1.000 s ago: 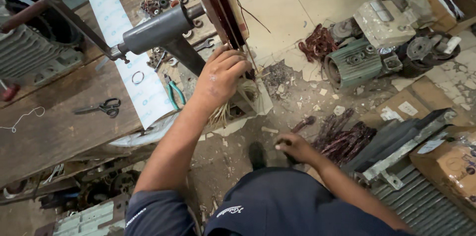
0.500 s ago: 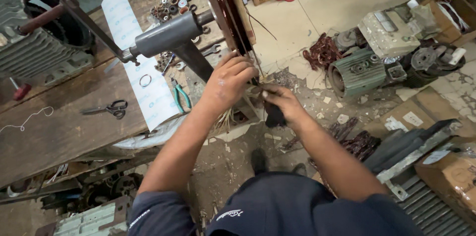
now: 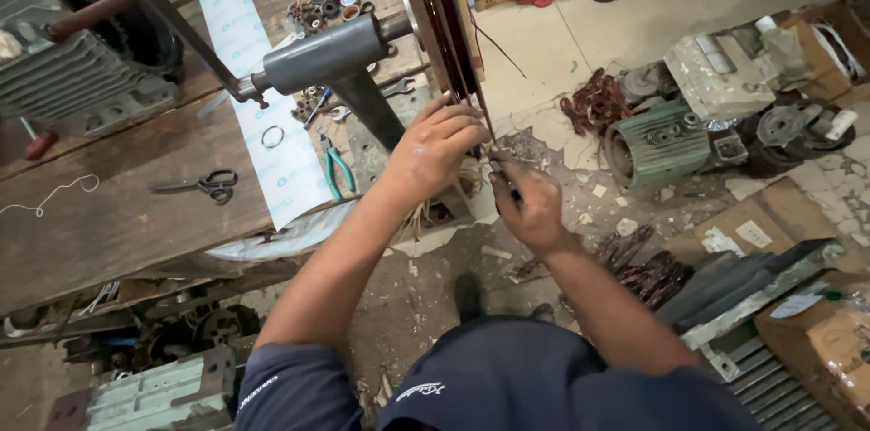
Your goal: The person stands at a workbench operating a hand-crank winding machine, turning the crank handle with one hand while guiding wire with the other. They pause to untangle and adjust the wire by hand, reposition a dark cloth pad near the machine, and resume cranking to wind wire onto the rotating spool.
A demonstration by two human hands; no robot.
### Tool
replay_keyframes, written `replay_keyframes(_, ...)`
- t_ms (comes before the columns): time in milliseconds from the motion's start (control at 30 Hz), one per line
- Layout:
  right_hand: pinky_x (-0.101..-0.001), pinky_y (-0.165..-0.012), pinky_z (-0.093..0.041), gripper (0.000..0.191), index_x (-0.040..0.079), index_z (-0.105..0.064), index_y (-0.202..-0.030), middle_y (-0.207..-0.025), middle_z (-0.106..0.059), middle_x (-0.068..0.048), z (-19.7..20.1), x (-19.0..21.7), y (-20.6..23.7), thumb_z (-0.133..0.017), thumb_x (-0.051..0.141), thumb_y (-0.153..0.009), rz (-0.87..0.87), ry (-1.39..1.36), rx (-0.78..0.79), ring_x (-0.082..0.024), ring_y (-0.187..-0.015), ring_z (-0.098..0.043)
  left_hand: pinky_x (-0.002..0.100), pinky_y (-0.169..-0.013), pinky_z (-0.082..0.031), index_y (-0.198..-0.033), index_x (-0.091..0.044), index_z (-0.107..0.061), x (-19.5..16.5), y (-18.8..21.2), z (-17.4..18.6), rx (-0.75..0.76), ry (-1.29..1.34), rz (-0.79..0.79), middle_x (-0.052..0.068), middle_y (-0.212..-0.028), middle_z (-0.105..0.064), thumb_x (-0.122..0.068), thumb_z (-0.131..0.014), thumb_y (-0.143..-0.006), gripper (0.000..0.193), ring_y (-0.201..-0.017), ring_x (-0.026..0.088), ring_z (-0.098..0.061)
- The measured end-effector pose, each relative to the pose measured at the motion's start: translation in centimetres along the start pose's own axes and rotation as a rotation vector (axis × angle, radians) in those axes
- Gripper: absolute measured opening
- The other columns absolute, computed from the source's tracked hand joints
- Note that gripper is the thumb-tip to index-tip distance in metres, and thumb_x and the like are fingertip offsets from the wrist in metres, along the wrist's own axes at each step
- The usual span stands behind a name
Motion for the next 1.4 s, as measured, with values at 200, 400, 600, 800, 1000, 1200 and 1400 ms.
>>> replay_keyframes(200, -0.0236, -0.073, -0.048, 0.035, 0.003, -0.066, -0.132, -0.091, -0.072, -0.006, -4.9, -8.2, 2.6, -0.067, 0.005, -0.097, -0.675, -0.908, 0.010, -0.010, -0.080, -0.063, 0.049, -0.115, -0.042, -0.104, -0.010, -0.068, 0.8, 0.6, -0.3, -0.013, 0.022, 0.030, 0.008, -0.111, -0.070, 0.004, -0.064, -0.078, 0.030, -0.120, 0.027, -0.064)
replay_keyframes(400, -0.0252, -0.070, -0.049, 0.019, -0.002, -0.067, -0.114, -0.089, -0.070, -0.008, -6.5, -10.2, 2.3, -0.068, 0.002, -0.096, -0.697, -1.010, -0.052, -0.013, -0.077, -0.064, 0.051, -0.118, -0.040, -0.103, -0.010, -0.068, 1.2, 0.9, -0.3, -0.030, 0.066, 0.085, 0.007, -0.112, -0.072, 0.004, -0.066, -0.077, 0.030, -0.118, 0.025, -0.065)
replay_keyframes(600, -0.0304, -0.073, -0.055, 0.014, -0.001, -0.066, -0.111, -0.094, -0.071, -0.010, -2.0, -4.4, 0.6, -0.068, -0.003, -0.097, -0.238, -0.306, -0.169, -0.016, -0.079, -0.066, 0.050, -0.119, -0.041, -0.106, -0.009, -0.069, 1.3, 1.0, -0.1, -0.063, 0.045, 0.063, 0.007, -0.109, -0.072, 0.005, -0.067, -0.074, 0.035, -0.118, 0.025, -0.065)
replay_keyframes(800, -0.0370, -0.077, -0.055, 0.011, -0.001, -0.068, -0.105, -0.095, -0.069, -0.018, -1.8, -0.5, -0.5, -0.071, -0.002, -0.094, 0.021, 0.011, -0.138, -0.032, -0.084, -0.069, 0.045, -0.117, -0.043, -0.124, -0.010, -0.064, 1.5, 2.6, 1.4, -0.073, 0.210, -0.024, 0.010, -0.128, -0.065, -0.003, -0.076, -0.086, 0.041, -0.131, 0.029, -0.059)
replay_keyframes(1000, -0.0355, -0.076, -0.055, 0.014, -0.001, -0.069, -0.105, -0.092, -0.071, -0.017, -2.0, -1.6, 1.2, -0.077, 0.000, -0.092, -0.022, 0.069, -0.202, -0.028, -0.082, -0.069, 0.042, -0.129, -0.037, -0.153, -0.010, -0.049, 16.6, 16.0, 25.3, -0.710, -0.491, 0.540, 0.012, -0.159, -0.052, -0.011, -0.069, -0.099, 0.058, -0.148, 0.028, -0.051)
replay_keyframes(1200, -0.0291, -0.072, -0.056, 0.015, 0.000, -0.066, -0.110, -0.092, -0.073, -0.011, -3.2, -2.9, 1.7, -0.072, 0.006, -0.097, -0.205, -0.118, -0.146, -0.017, -0.077, -0.070, 0.069, -0.131, -0.010, -0.168, -0.003, -0.028, 30.5, 19.6, 27.3, -0.229, -0.912, 0.710, 0.023, -0.172, -0.026, -0.020, -0.072, -0.089, 0.091, -0.160, 0.048, -0.011)
replay_keyframes(1400, -0.0347, -0.076, -0.055, 0.011, 0.000, -0.066, -0.107, -0.093, -0.071, -0.017, -3.3, -0.7, 0.0, -0.071, 0.005, -0.099, -0.210, 0.036, -0.095, -0.027, -0.084, -0.069, 0.078, -0.119, -0.001, -0.166, -0.005, -0.025, 33.5, 18.9, 24.6, -0.151, -0.896, 0.797, 0.022, -0.169, -0.026, -0.017, -0.071, -0.083, 0.096, -0.161, 0.050, -0.008)
Point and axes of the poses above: each hand's wrist, its own y-axis away from the middle knuckle, its own z-axis out of the back of the hand, x = y × z, the point moved 10 cm from there along -y, towards the middle knuckle
